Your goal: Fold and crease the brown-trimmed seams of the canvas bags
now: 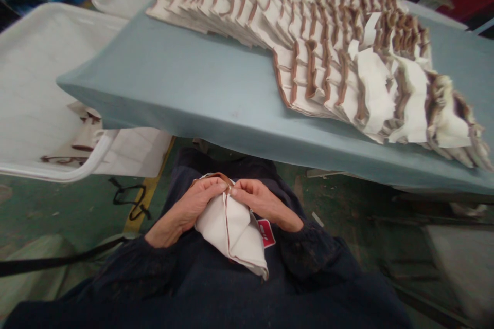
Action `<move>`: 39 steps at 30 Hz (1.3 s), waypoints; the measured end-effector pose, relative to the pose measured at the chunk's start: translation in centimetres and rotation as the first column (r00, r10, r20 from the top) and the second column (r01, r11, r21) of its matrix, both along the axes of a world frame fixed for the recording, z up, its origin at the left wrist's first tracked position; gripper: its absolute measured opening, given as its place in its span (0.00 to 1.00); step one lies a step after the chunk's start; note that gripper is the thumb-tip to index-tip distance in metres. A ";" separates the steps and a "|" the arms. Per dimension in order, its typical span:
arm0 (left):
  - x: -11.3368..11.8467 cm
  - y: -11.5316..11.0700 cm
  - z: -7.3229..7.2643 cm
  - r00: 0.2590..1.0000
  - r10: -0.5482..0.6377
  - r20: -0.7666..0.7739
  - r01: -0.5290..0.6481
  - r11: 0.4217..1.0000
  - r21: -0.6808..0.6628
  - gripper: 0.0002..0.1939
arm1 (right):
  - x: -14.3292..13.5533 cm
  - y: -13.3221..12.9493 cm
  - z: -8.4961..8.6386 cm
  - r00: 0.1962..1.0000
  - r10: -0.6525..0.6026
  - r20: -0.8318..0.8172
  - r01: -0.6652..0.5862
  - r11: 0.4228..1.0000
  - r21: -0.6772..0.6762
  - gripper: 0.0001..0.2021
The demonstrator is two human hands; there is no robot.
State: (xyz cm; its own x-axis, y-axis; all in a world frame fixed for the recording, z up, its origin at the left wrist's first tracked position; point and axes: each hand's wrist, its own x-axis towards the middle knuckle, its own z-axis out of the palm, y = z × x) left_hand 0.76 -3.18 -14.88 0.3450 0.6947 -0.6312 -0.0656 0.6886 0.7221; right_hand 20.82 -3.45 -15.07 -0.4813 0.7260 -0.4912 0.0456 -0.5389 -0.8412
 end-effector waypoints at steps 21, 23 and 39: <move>-0.1 -0.1 0.1 1.000 -0.010 0.004 0.010 1.000 -0.005 0.22 | 0.0 0.1 0.0 1.000 0.016 0.003 -0.016 1.000 0.018 0.36; -0.2 -0.1 0.4 1.000 -0.023 0.004 0.023 1.000 0.005 0.23 | 0.0 0.1 0.0 1.000 0.020 0.004 -0.020 1.000 0.020 0.36; -0.9 1.9 6.9 0.968 -0.200 -0.155 0.231 0.947 0.225 0.26 | 1.0 1.8 5.9 0.991 0.088 0.100 -0.112 0.958 0.265 0.22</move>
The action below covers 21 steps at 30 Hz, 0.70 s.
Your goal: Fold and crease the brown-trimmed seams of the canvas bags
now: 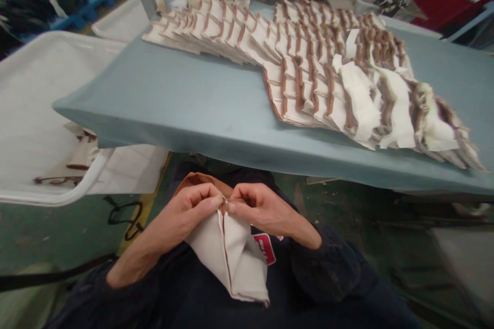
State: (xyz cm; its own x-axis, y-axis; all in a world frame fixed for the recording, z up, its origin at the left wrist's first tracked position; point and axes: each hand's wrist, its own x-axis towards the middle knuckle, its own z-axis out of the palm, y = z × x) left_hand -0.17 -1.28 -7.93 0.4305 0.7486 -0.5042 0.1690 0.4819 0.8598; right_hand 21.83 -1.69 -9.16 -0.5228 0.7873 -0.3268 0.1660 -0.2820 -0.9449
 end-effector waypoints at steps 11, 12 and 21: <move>0.4 0.6 1.8 0.999 -0.028 -0.039 0.036 0.972 0.230 0.20 | 1.2 1.3 3.4 0.995 0.031 0.093 -0.050 0.976 0.213 0.17; 0.4 0.7 1.8 0.998 -0.033 -0.048 0.044 0.969 0.242 0.20 | 1.3 1.4 3.3 0.995 0.030 0.090 -0.050 0.973 0.224 0.17; 1.2 1.4 1.3 0.979 -0.085 -0.183 0.162 0.875 0.457 0.14 | 2.5 3.2 1.1 0.985 0.006 0.173 -0.055 0.957 0.283 0.18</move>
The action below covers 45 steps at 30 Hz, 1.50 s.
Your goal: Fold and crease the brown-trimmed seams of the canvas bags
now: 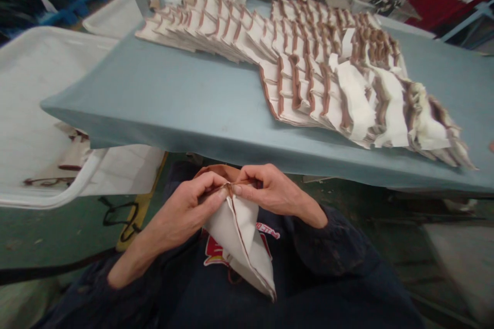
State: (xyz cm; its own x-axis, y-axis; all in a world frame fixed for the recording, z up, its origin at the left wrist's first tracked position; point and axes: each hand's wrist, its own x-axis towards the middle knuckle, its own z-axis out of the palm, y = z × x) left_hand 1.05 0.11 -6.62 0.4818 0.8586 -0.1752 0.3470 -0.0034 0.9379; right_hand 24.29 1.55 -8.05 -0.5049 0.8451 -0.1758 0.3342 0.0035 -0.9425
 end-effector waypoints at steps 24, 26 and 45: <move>-1.2 -0.4 2.4 0.980 -0.143 -0.140 0.162 0.978 0.135 0.11 | -1.0 -1.8 3.5 0.974 0.093 0.208 -0.156 0.938 0.308 0.10; -1.1 -0.4 2.5 0.975 -0.143 -0.171 0.169 0.974 0.152 0.11 | -1.1 -1.8 3.8 0.963 0.109 0.248 -0.180 0.941 0.285 0.09; -0.9 -0.7 1.9 0.947 -0.158 -0.280 0.281 0.830 0.482 0.08 | -1.7 -1.0 4.8 0.914 0.183 0.363 -0.243 0.961 0.130 0.08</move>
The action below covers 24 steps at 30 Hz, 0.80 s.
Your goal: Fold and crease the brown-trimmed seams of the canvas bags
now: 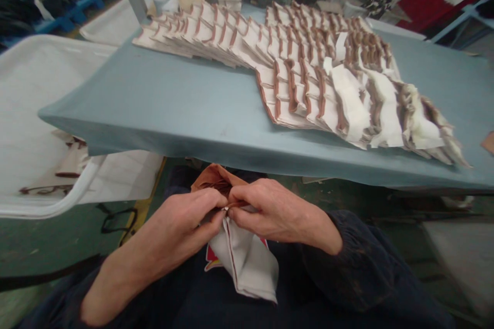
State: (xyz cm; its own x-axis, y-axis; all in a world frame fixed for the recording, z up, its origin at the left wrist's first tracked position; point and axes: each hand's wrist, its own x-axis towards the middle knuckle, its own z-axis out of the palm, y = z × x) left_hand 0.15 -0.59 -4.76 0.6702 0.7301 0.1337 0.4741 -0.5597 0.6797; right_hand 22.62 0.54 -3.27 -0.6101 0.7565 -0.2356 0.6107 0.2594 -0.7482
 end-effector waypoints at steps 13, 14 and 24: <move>-0.3 -1.1 -0.9 0.998 -0.062 0.007 0.056 0.939 0.338 0.12 | -0.1 -1.0 -3.6 0.749 -0.475 -0.462 -0.020 0.680 -0.733 0.20; -0.3 -1.4 -0.7 0.999 -0.047 0.001 0.044 0.938 0.343 0.14 | -0.1 -1.2 -3.7 0.728 -0.504 -0.465 -0.028 0.656 -0.754 0.19; 0.6 -3.2 -1.3 0.995 0.096 -0.036 -0.072 0.901 0.428 0.19 | -0.7 -2.3 -3.6 0.605 -0.629 -0.489 0.017 0.624 -0.781 0.28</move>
State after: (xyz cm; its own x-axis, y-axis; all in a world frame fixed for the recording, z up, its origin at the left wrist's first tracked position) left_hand 0.74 -3.75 -6.07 0.6241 0.6657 0.4090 0.5616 -0.7462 0.3575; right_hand 21.89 -1.77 -6.90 -0.5439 0.7460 -0.3843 -0.2222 -0.5696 -0.7913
